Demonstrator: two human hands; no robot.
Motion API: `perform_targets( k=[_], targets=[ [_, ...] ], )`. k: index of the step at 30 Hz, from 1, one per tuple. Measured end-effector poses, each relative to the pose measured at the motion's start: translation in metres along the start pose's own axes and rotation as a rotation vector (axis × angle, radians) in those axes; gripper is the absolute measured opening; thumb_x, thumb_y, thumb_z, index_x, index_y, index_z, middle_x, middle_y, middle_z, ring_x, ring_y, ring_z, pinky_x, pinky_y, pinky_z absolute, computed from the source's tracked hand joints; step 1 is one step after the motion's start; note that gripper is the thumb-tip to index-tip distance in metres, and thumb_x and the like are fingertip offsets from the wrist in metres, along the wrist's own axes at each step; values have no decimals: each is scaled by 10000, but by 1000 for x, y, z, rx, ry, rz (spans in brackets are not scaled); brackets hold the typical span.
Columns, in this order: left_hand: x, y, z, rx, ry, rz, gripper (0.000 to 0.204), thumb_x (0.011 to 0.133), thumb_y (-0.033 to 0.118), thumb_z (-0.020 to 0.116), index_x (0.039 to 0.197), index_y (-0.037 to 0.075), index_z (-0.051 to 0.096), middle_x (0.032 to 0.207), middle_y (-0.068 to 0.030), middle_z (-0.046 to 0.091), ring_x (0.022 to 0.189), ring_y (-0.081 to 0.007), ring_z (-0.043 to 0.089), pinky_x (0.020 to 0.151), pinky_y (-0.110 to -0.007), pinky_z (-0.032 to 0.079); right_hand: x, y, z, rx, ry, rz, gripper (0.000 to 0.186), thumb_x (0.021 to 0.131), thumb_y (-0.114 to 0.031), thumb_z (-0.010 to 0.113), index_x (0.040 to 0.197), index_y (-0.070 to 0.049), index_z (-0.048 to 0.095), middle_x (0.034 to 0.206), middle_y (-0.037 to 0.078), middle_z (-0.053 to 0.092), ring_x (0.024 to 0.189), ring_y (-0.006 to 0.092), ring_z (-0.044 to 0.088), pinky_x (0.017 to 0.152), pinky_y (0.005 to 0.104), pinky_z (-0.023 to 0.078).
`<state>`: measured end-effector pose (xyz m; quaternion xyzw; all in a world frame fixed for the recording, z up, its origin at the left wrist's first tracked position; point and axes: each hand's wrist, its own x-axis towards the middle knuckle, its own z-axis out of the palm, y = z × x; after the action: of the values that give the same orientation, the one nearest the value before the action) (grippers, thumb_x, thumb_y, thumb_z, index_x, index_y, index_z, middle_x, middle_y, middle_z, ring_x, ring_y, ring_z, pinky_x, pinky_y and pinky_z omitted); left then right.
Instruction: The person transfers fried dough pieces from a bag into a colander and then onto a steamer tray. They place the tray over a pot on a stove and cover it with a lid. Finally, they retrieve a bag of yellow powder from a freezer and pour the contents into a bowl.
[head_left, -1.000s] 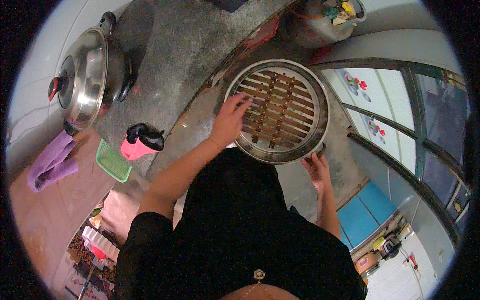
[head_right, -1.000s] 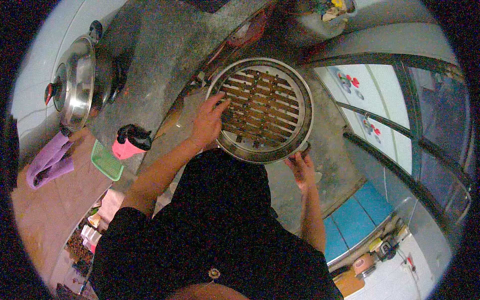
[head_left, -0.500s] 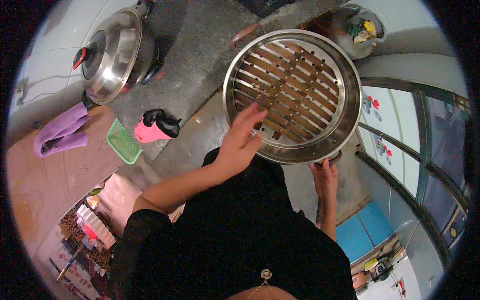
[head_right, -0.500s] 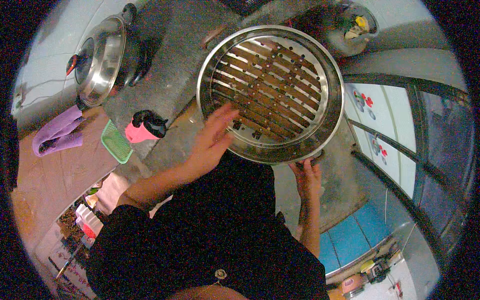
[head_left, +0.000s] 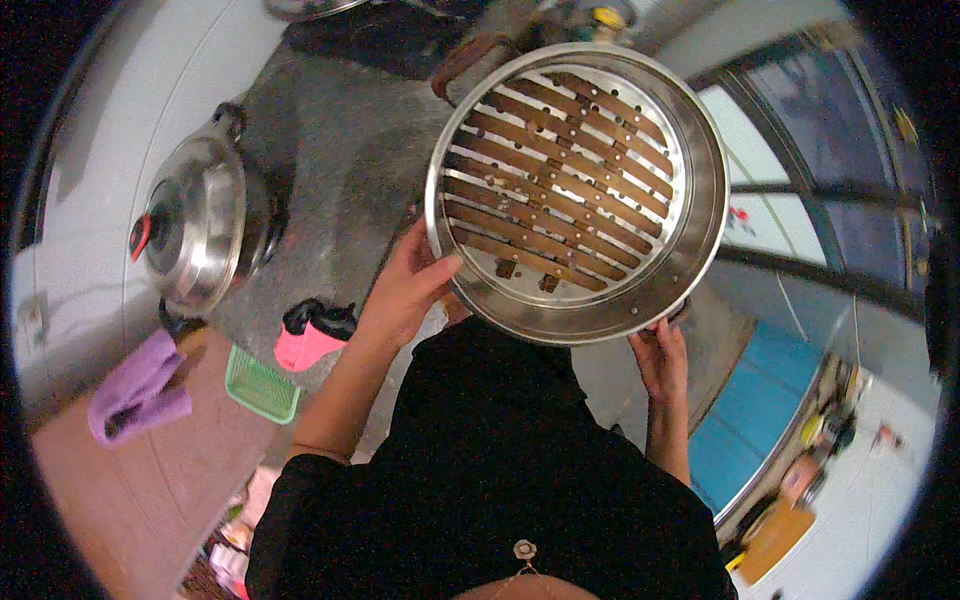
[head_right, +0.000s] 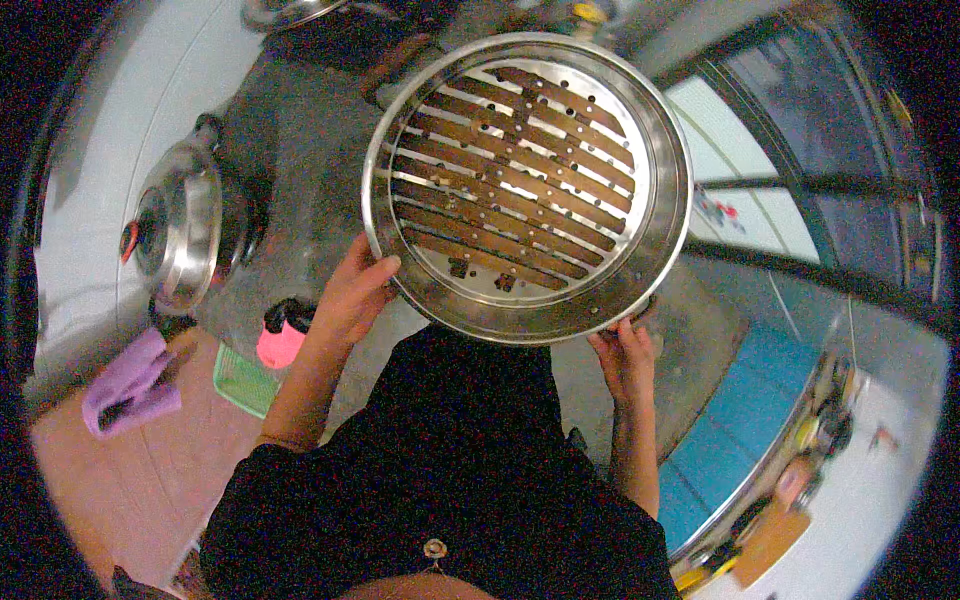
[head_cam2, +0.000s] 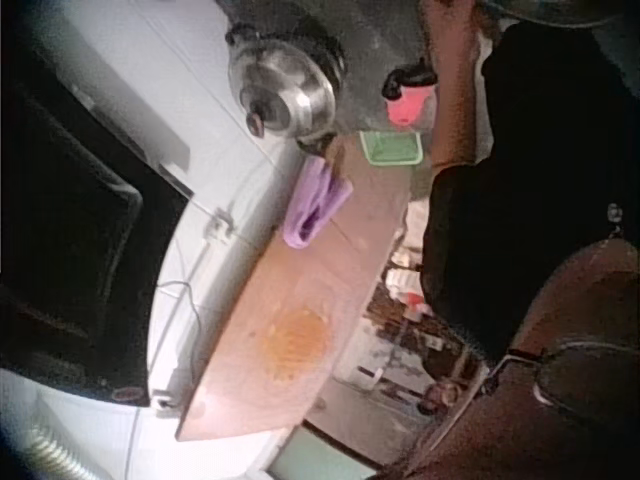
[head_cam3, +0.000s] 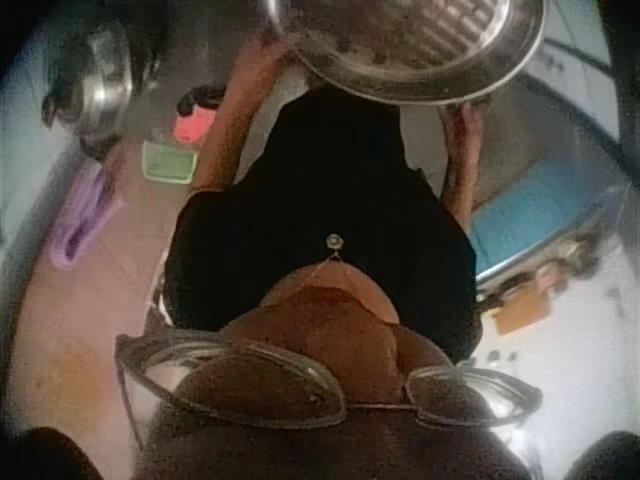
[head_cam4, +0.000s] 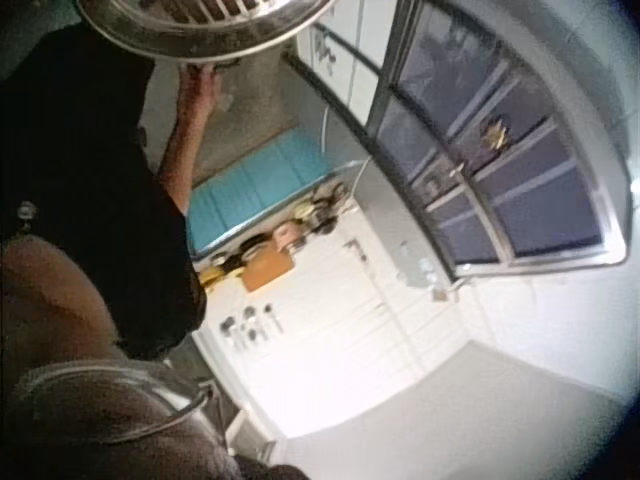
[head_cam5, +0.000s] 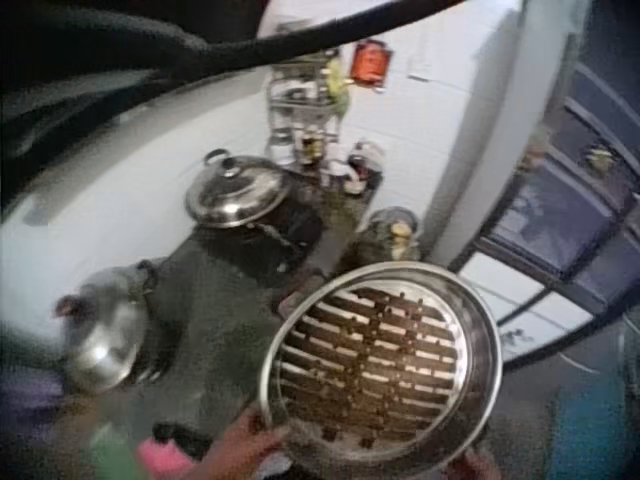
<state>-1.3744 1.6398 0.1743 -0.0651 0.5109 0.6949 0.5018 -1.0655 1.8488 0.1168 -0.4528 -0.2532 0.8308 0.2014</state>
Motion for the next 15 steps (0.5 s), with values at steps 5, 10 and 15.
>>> perform_targets(
  k=[5, 10, 15],
  targets=[
    [19, -3, -11, 251, -117, 24, 789, 776, 76, 697, 1441, 46, 274, 1327, -111, 458, 1193, -229, 480, 1019, -366, 391, -2, 21, 15, 63, -9, -46, 175, 942, -199, 573, 1038, -54, 585, 991, 50, 632, 1004, 217, 604, 896, 396, 517],
    [24, 13, -9, 334, -141, 46, 854, 724, 55, 696, 1454, 52, 253, 1354, -112, 434, 1205, -230, 471, 1027, -362, 381, 0, 43, 23, 128, -33, -137, 145, 941, -196, 572, 1005, -67, 584, 948, 34, 618, 986, 192, 587, 900, 402, 506],
    [19, 10, -10, 259, -158, 26, 890, 694, 62, 697, 1462, 86, 247, 1336, -101, 443, 1171, -232, 492, 972, -357, 428, 1, 57, 14, 177, -58, -161, 128, 949, -186, 553, 984, -71, 596, 883, 15, 600, 874, 168, 599, 828, 400, 556]
  ],
)
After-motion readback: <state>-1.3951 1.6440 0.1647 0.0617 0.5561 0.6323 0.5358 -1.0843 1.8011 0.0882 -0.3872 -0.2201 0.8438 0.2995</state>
